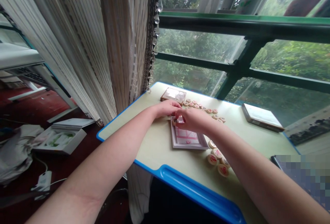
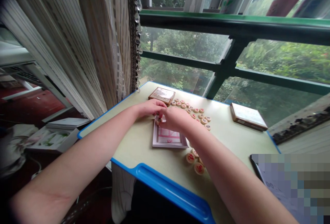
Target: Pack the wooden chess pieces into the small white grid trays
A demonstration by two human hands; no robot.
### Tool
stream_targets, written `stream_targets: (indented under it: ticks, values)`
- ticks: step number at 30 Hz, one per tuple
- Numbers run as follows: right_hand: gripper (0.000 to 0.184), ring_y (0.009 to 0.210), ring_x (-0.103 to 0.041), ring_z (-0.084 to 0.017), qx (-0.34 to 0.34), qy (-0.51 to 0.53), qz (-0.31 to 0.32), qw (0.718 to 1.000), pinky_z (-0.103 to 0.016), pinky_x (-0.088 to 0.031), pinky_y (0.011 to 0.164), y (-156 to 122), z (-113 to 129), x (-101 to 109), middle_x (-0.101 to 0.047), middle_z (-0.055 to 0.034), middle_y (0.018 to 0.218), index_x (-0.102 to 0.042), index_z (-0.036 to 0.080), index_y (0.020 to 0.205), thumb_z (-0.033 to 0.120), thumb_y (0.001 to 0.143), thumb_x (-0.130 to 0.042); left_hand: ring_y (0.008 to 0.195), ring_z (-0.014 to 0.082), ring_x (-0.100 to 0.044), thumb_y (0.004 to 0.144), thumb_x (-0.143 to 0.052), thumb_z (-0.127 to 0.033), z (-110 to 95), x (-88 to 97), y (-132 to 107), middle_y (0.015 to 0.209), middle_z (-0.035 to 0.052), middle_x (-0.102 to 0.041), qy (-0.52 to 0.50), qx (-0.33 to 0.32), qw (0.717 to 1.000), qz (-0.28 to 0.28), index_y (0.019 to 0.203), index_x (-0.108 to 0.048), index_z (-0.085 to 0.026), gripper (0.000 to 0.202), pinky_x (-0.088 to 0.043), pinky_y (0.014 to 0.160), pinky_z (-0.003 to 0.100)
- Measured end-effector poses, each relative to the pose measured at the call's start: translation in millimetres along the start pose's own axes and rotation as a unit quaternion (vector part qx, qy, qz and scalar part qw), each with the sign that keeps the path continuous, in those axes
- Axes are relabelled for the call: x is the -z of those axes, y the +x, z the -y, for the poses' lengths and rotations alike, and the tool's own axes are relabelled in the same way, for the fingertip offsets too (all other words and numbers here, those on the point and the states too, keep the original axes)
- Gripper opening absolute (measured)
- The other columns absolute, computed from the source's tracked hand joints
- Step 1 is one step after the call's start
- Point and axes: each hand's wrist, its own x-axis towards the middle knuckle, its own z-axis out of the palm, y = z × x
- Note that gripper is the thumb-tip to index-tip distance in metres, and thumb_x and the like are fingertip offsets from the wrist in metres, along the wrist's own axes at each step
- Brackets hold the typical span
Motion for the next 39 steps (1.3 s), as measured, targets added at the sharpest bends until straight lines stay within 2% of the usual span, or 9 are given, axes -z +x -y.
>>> stream_targets:
  ticks: [14, 19, 21, 24, 27, 30, 32, 35, 39]
  values:
    - [0.035, 0.062, -0.058, -0.016, -0.015, 0.019, -0.013, 1.000, -0.024, -0.029, 0.049, -1, -2, -2, -0.069, -0.0062, 0.084, -0.066, 0.024, 0.103, 0.044, 0.077, -0.054, 0.050, 0.0083, -0.047, 0.065, -0.054, -0.017, 4, 0.4, 2, 0.057, -0.0009, -0.060, 0.004, -0.001, 1.000, 0.001, 0.072, -0.063, -0.014, 0.013, -0.030, 0.050, 0.022]
    - [0.030, 0.061, -0.055, -0.015, -0.011, 0.060, -0.013, 0.998, -0.024, -0.029, 0.051, -7, -4, 16, -0.068, -0.0037, 0.080, -0.068, 0.025, 0.099, 0.038, 0.074, -0.057, 0.053, 0.0083, -0.048, 0.063, -0.054, -0.017, 0, 0.4, -1, 0.060, -0.0005, -0.061, 0.010, -0.008, 1.000, -0.001, 0.069, -0.063, -0.013, 0.011, -0.030, 0.050, 0.022]
    - [0.026, 0.060, -0.053, -0.013, -0.024, 0.087, -0.046, 0.995, -0.023, -0.030, 0.052, -10, -8, 27, -0.067, -0.0025, 0.075, -0.070, 0.023, 0.095, 0.029, 0.074, -0.055, 0.054, 0.0081, -0.049, 0.064, -0.055, -0.017, -2, 0.0, -2, 0.064, -0.0001, -0.062, 0.003, -0.004, 1.000, -0.001, 0.071, -0.064, -0.013, 0.012, -0.029, 0.049, 0.022]
    - [0.023, 0.058, -0.052, -0.012, -0.076, 0.134, -0.144, 0.978, -0.023, -0.031, 0.053, -13, -22, 37, -0.065, -0.0021, 0.070, -0.070, 0.020, 0.087, 0.025, 0.076, -0.051, 0.057, 0.0086, -0.051, 0.068, -0.057, -0.017, -4, -0.1, -3, 0.072, 0.0021, -0.067, -0.003, 0.018, 1.000, 0.000, 0.080, -0.068, -0.013, 0.017, -0.030, 0.050, 0.022]
    - [0.022, 0.058, -0.052, -0.012, -0.155, 0.155, -0.218, 0.951, -0.024, -0.033, 0.053, -13, -48, 32, -0.066, -0.0033, 0.070, -0.070, 0.018, 0.083, 0.024, 0.076, -0.050, 0.069, 0.0118, -0.057, 0.068, -0.065, -0.021, -3, 1.5, -4, 0.081, 0.0050, -0.071, -0.001, 0.018, 0.999, 0.034, 0.085, -0.072, -0.013, 0.020, -0.039, 0.060, 0.024]
    - [0.021, 0.062, -0.056, -0.014, -0.230, 0.187, -0.202, 0.933, -0.024, -0.037, 0.056, -13, -82, 14, -0.067, -0.0052, 0.073, -0.070, 0.016, 0.081, 0.023, 0.075, -0.051, 0.087, 0.0164, -0.061, 0.067, -0.071, -0.026, 0, 4.1, -4, 0.094, 0.0068, -0.072, -0.012, -0.003, 0.996, 0.085, 0.087, -0.074, -0.015, 0.023, -0.044, 0.079, 0.027]
    - [0.019, 0.064, -0.058, -0.015, -0.257, 0.224, -0.146, 0.929, -0.024, -0.039, 0.058, -15, -102, 2, -0.068, -0.0055, 0.074, -0.071, 0.016, 0.081, 0.023, 0.073, -0.055, 0.095, 0.0175, -0.061, 0.068, -0.072, -0.028, 2, 5.4, -4, 0.100, 0.0064, -0.072, 0.002, -0.014, 0.993, 0.119, 0.090, -0.074, -0.017, 0.025, -0.043, 0.087, 0.028]
    - [0.018, 0.069, -0.060, -0.015, -0.258, 0.287, -0.103, 0.917, -0.023, -0.041, 0.059, -19, -121, -11, -0.070, -0.0063, 0.079, -0.070, 0.015, 0.082, 0.022, 0.073, -0.056, 0.096, 0.0179, -0.061, 0.069, -0.072, -0.030, 4, 5.0, -4, 0.103, 0.0058, -0.071, 0.030, -0.024, 0.989, 0.140, 0.095, -0.074, -0.018, 0.029, -0.043, 0.089, 0.029]
    - [0.019, 0.070, -0.060, -0.014, -0.258, 0.329, -0.099, 0.903, -0.022, -0.042, 0.058, -20, -125, -14, -0.070, -0.0058, 0.082, -0.070, 0.015, 0.085, 0.026, 0.074, -0.057, 0.094, 0.0185, -0.062, 0.069, -0.071, -0.029, 3, 0.6, -6, 0.100, 0.0069, -0.072, 0.035, -0.020, 0.993, 0.112, 0.095, -0.074, -0.016, 0.029, -0.044, 0.086, 0.029]
